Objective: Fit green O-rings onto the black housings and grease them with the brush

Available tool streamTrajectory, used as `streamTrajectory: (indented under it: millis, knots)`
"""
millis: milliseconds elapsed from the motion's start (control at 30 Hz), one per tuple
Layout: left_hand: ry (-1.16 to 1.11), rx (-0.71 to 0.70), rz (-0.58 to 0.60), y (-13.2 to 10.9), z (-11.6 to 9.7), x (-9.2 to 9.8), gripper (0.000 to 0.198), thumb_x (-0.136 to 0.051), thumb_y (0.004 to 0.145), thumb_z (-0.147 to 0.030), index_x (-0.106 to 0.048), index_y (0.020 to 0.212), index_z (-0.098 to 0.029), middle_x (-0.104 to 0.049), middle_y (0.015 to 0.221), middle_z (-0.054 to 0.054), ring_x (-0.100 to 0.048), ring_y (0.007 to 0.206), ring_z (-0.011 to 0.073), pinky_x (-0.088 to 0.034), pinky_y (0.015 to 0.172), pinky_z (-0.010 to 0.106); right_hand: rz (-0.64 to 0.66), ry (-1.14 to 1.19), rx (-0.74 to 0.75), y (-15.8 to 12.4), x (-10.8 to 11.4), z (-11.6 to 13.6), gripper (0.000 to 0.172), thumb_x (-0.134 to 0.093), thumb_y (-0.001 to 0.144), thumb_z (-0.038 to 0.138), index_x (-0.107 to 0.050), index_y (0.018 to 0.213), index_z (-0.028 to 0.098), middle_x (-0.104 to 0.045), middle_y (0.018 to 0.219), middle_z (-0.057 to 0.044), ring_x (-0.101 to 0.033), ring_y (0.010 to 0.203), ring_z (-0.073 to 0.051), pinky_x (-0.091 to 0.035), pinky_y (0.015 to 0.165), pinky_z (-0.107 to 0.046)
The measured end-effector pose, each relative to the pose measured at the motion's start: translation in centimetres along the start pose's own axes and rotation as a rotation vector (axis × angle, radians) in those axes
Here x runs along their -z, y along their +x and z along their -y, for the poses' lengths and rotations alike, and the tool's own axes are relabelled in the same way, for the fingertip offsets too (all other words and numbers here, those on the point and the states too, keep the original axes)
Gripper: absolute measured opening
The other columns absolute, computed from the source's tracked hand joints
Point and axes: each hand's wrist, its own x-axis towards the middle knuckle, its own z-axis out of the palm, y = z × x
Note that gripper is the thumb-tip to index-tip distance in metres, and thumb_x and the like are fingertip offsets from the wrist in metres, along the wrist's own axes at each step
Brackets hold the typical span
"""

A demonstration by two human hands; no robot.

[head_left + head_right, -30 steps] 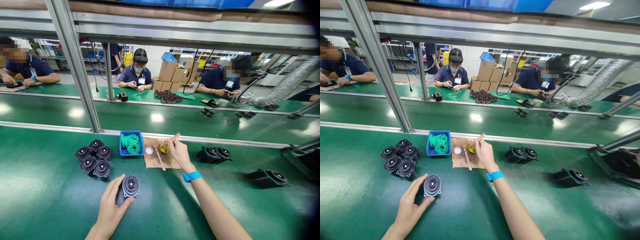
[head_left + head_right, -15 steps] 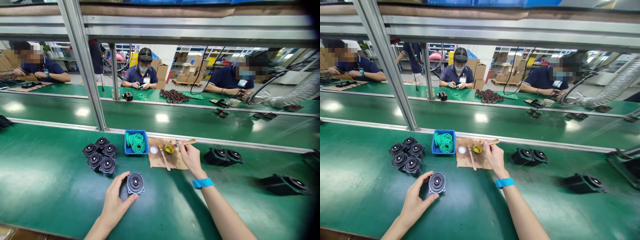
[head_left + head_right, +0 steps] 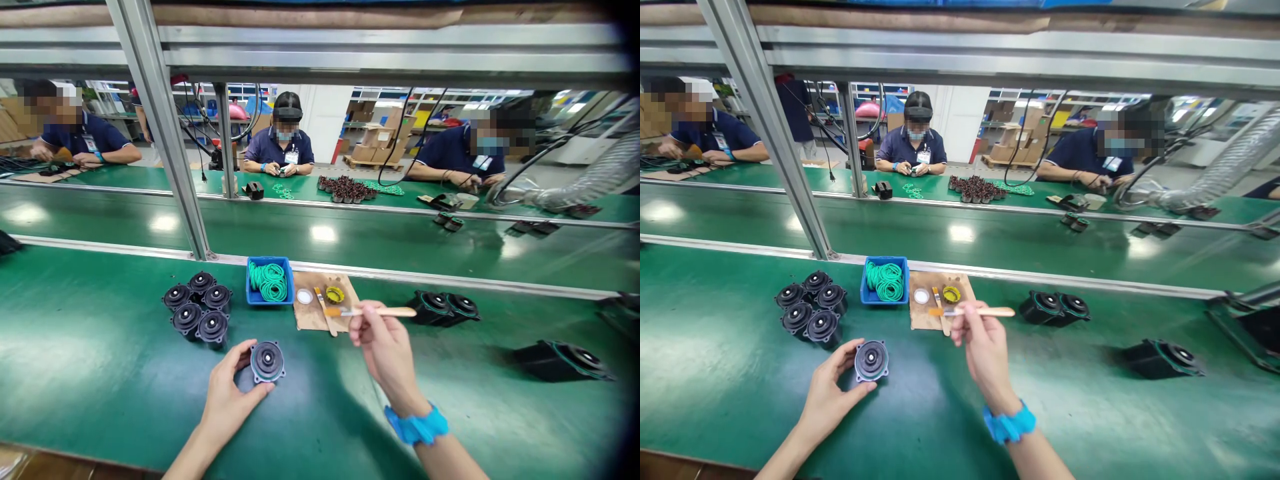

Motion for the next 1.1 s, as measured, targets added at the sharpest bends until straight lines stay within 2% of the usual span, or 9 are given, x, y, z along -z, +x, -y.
streamTrajectory:
  millis: [133,233,333,633,800,1100]
  knots:
    - [-0.026,0.014,-0.011,-0.1,-0.3,0.0,0.055,-0.078,0.065,-0.017,-0.060,0.117,-0.019,-0.073,0.110,0.009,-0.072,0.098,0.0244,-0.059,0.089,0.040,0.246,0.278,-0.289,-4.7,-2.3,-0.1,0.041,-0.070,0.078,0.057,-0.056,0.078,0.019,-0.057,0.053,0.003,-0.052,0.042,-0.010,-0.038,0.038,-0.019]
    - [-0.028,0.018,-0.014,-0.2,-0.5,0.2,0.056,-0.079,0.064,-0.016,-0.060,0.117,-0.019,-0.073,0.110,0.008,-0.071,0.097,0.0242,-0.059,0.089,0.040,0.339,0.328,-0.376,-6.2,-3.2,-0.9,0.040,-0.069,0.080,0.056,-0.056,0.078,0.018,-0.057,0.052,0.004,-0.051,0.041,-0.008,-0.037,0.039,-0.017]
    - [-0.023,0.019,-0.009,-0.3,-0.7,0.3,0.058,-0.080,0.063,-0.015,-0.060,0.118,-0.020,-0.072,0.113,0.008,-0.071,0.099,0.0239,-0.058,0.090,0.038,0.373,0.348,-0.417,-6.5,-3.7,-1.5,0.040,-0.069,0.081,0.055,-0.055,0.079,0.018,-0.056,0.051,0.004,-0.049,0.040,-0.007,-0.035,0.039,-0.016]
    - [-0.026,0.039,0.008,-0.5,-1.3,0.6,0.058,-0.080,0.063,-0.015,-0.061,0.117,-0.022,-0.071,0.114,0.005,-0.069,0.102,0.0234,-0.056,0.093,0.037,0.373,0.231,-0.354,-6.0,-3.9,-0.8,0.043,-0.068,0.080,0.058,-0.054,0.077,0.017,-0.056,0.053,0.004,-0.050,0.041,-0.008,-0.038,0.040,-0.018]
    - [-0.037,0.047,0.025,-0.7,-1.2,0.8,0.061,-0.081,0.063,-0.015,-0.060,0.119,-0.023,-0.070,0.117,0.005,-0.068,0.105,0.0237,-0.055,0.095,0.037,0.445,0.191,-0.344,-5.9,-3.9,-0.5,0.045,-0.066,0.081,0.060,-0.053,0.076,0.017,-0.055,0.050,0.005,-0.049,0.039,-0.007,-0.036,0.039,-0.016]
    - [0.023,-0.018,0.088,-1.2,-0.9,1.4,0.066,-0.084,0.064,-0.018,-0.059,0.124,-0.026,-0.069,0.120,0.005,-0.067,0.108,0.0249,-0.055,0.096,0.041,0.476,0.069,-0.259,-4.5,-3.9,0.3,0.046,-0.063,0.081,0.062,-0.054,0.077,0.017,-0.053,0.054,0.004,-0.046,0.043,-0.007,-0.036,0.043,-0.019]
